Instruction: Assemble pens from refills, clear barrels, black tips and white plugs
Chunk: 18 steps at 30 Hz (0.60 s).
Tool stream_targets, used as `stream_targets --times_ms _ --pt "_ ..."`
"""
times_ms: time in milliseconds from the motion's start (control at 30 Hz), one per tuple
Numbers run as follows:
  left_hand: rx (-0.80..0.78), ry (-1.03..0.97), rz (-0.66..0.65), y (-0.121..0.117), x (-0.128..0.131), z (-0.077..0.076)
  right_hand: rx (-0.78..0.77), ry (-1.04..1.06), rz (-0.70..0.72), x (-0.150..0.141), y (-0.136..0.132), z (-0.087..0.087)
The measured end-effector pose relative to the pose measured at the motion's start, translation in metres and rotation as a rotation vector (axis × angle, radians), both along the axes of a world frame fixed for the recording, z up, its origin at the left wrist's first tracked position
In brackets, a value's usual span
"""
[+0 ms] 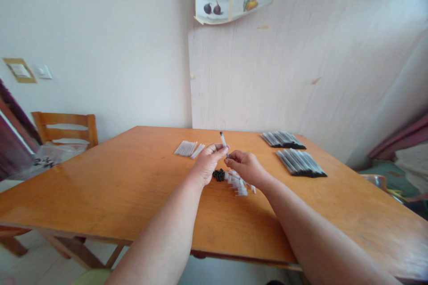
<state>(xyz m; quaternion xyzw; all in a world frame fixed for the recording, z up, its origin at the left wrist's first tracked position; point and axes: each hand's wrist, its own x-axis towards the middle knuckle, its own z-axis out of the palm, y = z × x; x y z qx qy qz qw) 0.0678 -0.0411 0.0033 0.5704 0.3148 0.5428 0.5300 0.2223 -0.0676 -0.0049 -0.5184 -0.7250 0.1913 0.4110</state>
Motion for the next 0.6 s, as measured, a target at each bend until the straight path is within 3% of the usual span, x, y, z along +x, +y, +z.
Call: stream_targets --times_ms 367,600 --pt "-0.074 -0.219 0.128 0.013 -0.012 0.005 0.058 -0.114 0.054 0.001 0.002 -0.005" --pt "-0.123 -0.275 0.102 0.014 -0.015 0.004 0.021 -0.083 0.027 0.002 0.003 -0.004"
